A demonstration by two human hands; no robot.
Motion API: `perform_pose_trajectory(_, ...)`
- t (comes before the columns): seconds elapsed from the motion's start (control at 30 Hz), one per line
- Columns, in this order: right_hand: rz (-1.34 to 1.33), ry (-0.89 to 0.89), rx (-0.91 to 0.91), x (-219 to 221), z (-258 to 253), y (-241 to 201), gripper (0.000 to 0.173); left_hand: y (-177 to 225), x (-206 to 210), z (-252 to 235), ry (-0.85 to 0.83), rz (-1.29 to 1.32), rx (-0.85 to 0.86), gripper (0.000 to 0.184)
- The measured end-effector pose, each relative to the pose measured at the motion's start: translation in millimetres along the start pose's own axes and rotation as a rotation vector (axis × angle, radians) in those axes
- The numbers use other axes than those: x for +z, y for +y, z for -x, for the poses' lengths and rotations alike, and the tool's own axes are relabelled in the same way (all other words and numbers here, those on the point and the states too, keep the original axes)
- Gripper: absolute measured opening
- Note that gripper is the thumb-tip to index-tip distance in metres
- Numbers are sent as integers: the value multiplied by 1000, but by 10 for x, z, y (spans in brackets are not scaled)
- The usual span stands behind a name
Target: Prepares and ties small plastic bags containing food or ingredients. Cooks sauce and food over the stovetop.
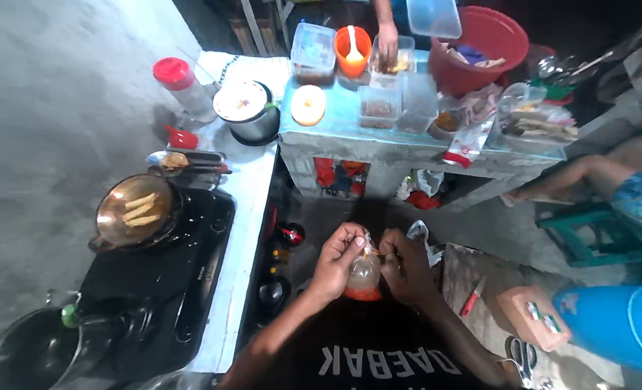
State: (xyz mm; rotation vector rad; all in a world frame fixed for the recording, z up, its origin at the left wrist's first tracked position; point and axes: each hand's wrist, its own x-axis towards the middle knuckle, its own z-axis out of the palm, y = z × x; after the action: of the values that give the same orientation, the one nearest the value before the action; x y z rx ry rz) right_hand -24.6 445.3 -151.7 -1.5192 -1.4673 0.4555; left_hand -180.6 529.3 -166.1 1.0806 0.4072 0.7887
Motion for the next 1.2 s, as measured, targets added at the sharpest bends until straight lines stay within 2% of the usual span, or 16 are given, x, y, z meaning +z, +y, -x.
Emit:
perform_pose_trajectory(0.17, 121, 27, -103, 85, -181, -13, 38, 191, -108, 50, -120, -217, 120, 9)
perform_pose_trajectory(0.33, 252, 51, -193, 66, -269, -18, 36, 167, -268, 68, -217, -148, 200, 18)
perform_pose_trajectory(0.43, 291, 97, -230, 55, -281, -5, 38, 209, -286, 68, -233, -241, 155, 29)
perform_pose_trajectory(0.57, 424, 148, -249, 1, -297, -16, 39, 257, -298, 25, -226, -370, 57, 20)
perform_pose_trajectory(0.67, 439, 115, -192, -11, -286, -20, 41, 262, -359, -36, -332, -322, 31, 14)
perform_pose_trajectory(0.8, 152, -82, 38, 29, -199, 52, 34, 273, -398, -129, -466, -207, -78, 13)
perform_pose_trajectory(0.87, 67, -140, 159, 31, -109, 31, 43, 264, -361, -148, -473, -203, -114, 14)
perform_pose_trajectory(0.93, 81, -123, 190, 95, -66, 35, 50, 286, -387, -164, -459, -262, -102, 15)
perform_pose_trajectory(1.03, 80, -35, 224, 174, 52, 49, 40, 274, -396, -184, -357, -321, -22, 16)
perform_pose_trajectory(1.1, 42, 40, 216, 233, 128, -12, 40, 244, -373, -199, -282, -333, 70, 16)
perform_pose_trajectory(1.2, 73, 93, 226, 337, 171, -192, 45, 249, -415, -222, -307, -341, 199, 14)
